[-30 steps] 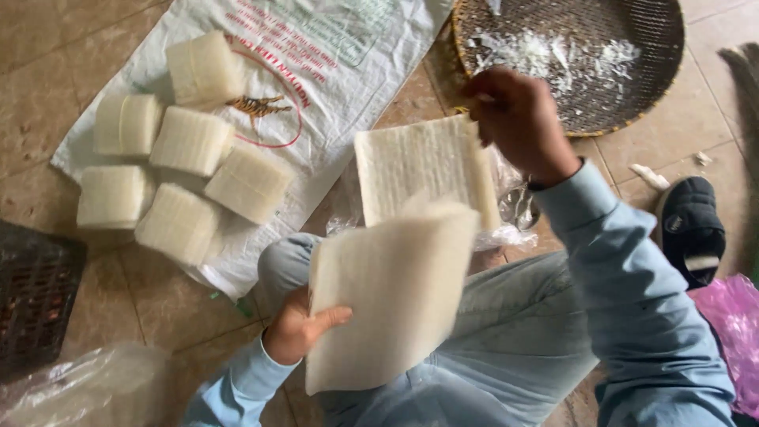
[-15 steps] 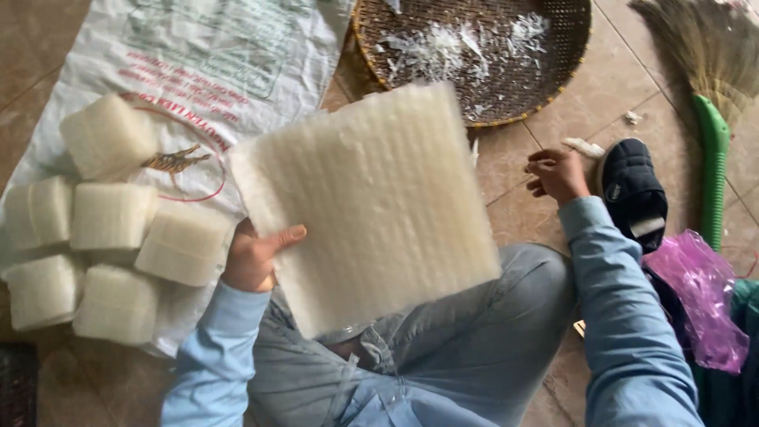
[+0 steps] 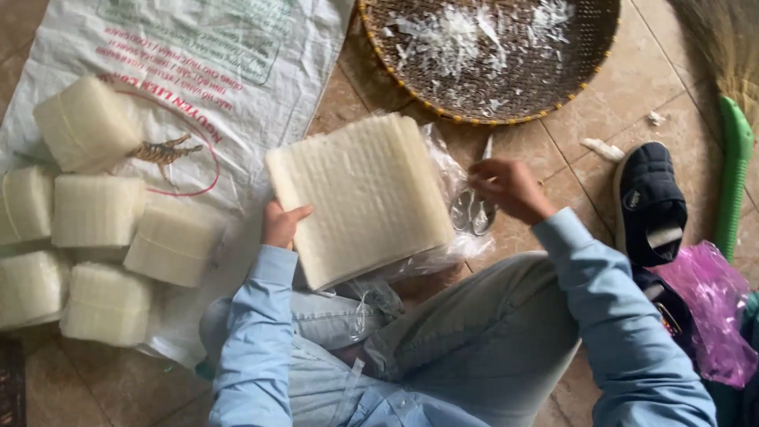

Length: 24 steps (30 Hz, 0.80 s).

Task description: Cutting through thick stacks of thin translucent sheets using a pair of scissors while sitting on the floor.

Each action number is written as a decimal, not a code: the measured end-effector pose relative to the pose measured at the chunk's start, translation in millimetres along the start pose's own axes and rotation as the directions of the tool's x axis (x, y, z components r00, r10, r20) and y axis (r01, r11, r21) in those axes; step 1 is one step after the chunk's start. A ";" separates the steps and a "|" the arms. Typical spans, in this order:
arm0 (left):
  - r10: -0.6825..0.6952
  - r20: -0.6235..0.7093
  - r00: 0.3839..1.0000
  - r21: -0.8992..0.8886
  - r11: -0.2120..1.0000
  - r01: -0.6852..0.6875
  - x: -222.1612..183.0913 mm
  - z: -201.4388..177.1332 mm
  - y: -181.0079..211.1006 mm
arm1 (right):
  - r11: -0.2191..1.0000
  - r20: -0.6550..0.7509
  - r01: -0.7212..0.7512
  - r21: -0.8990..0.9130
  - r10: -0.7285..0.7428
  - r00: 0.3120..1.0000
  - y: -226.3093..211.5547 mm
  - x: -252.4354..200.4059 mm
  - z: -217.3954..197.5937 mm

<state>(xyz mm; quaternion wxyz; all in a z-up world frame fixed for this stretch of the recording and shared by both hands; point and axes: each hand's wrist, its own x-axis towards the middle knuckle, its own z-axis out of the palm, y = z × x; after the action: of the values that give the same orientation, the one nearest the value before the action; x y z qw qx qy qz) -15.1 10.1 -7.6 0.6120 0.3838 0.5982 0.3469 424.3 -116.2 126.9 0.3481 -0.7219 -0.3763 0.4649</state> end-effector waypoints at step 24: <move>0.749 -0.105 0.655 0.875 0.382 -0.297 -94.2 39.0 -5.2 | 0.660 -0.067 0.021 -0.751 -0.107 0.992 40.7 11.7 116.8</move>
<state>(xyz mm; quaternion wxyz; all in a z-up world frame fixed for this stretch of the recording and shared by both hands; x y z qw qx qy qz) 19.6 -77.8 31.2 0.0473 0.6875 0.6569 0.3060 327.6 -107.5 49.5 0.0560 -0.8108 -0.5403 0.2183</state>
